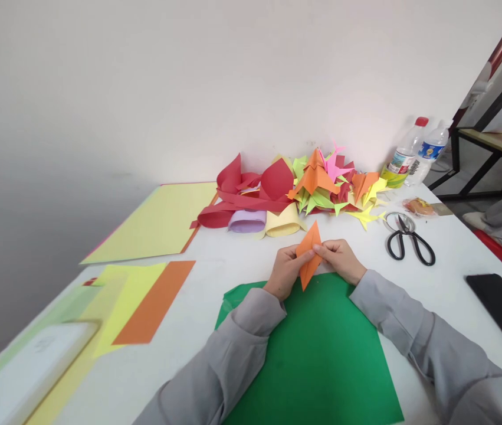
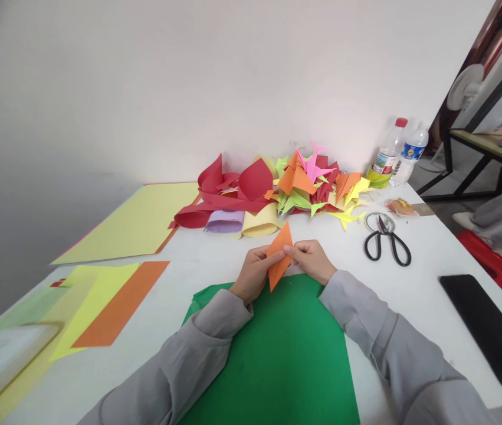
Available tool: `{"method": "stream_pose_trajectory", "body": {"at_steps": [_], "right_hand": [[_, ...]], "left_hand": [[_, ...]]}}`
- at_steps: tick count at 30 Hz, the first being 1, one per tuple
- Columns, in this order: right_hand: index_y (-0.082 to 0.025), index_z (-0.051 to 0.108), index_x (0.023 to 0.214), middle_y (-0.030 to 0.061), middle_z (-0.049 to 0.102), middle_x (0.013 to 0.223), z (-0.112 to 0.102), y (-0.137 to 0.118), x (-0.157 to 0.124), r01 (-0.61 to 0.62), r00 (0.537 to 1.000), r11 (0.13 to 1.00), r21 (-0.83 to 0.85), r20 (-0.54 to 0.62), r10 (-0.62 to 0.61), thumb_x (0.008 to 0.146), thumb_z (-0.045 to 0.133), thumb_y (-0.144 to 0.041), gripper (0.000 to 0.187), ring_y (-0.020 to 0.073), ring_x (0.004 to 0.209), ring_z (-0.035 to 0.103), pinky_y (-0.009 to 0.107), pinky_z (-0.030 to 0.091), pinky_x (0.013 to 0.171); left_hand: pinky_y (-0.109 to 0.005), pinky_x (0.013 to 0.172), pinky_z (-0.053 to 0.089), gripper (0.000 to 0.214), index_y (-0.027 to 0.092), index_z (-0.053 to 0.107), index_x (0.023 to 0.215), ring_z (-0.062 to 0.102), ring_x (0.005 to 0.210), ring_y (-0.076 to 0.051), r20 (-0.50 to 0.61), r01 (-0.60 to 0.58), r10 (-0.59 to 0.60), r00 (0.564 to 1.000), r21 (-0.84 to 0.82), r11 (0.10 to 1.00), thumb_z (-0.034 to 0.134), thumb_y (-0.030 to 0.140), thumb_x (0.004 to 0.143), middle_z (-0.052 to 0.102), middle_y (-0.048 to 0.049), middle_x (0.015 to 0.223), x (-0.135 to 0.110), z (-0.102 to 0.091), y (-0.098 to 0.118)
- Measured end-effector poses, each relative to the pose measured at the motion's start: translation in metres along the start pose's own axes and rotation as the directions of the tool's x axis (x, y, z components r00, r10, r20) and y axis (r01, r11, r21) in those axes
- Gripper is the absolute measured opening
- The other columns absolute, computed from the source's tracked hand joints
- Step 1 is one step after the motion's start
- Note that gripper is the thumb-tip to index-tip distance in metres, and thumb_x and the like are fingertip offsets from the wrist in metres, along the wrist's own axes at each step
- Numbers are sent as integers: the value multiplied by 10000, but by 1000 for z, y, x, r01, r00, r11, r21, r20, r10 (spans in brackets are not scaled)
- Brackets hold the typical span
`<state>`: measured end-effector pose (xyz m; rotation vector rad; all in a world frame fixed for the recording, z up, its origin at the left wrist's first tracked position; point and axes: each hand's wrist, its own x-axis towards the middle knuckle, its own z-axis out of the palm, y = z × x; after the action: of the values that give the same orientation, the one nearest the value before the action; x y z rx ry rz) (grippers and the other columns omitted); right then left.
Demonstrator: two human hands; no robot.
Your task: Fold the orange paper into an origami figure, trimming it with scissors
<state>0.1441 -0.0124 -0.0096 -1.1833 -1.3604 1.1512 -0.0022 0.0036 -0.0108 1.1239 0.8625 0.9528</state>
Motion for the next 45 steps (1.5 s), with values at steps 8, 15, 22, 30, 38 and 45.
{"method": "stream_pose_trajectory", "body": {"at_steps": [8,15,22,30,38,45], "right_hand": [[-168,429,447,-57,335,430,0,1,-3,-89,995,995,56,59,85,653,612,-638,545,67,439,267,239,182,437],[-180,378,433,-65,293,419,-1,-1,-2,-71,997,993,91,2,71,693,592,-625,558,60,426,220,246,151,433],[-184,349,422,-72,282,403,-2,1,-1,-62,997,990,130,-35,67,698,605,-603,563,53,414,202,249,127,431],[-184,395,405,-81,267,333,-4,10,5,-68,987,922,380,-110,118,702,639,-543,526,48,348,201,245,115,405],[-186,392,432,-74,305,367,-2,9,4,-57,985,934,352,-132,110,722,625,-537,511,52,364,234,244,138,404],[-182,423,476,-63,361,405,-2,6,2,-63,986,949,308,-130,107,727,596,-571,495,60,389,281,233,185,404]], "left_hand": [[-223,471,326,264,120,613,560,480,487,-102,68,77,-77,995,11,997,740,349,594,596,-8,539,-3,0,1],[-230,443,317,239,119,625,572,471,457,-106,63,140,-140,988,6,990,738,328,560,586,-9,517,-4,0,5],[-216,431,285,220,123,596,544,438,424,-84,93,199,-199,976,9,980,737,291,533,539,22,471,-6,1,8],[-220,429,301,197,121,591,544,462,409,-96,127,237,-236,963,5,971,736,255,532,558,14,466,-6,0,6],[-222,433,307,190,122,585,537,466,413,-96,130,234,-232,964,-3,972,731,242,533,553,17,465,-7,0,7],[-225,446,297,208,126,580,547,445,433,-89,142,215,-218,966,34,976,730,270,549,538,22,481,-5,-1,4]]}}
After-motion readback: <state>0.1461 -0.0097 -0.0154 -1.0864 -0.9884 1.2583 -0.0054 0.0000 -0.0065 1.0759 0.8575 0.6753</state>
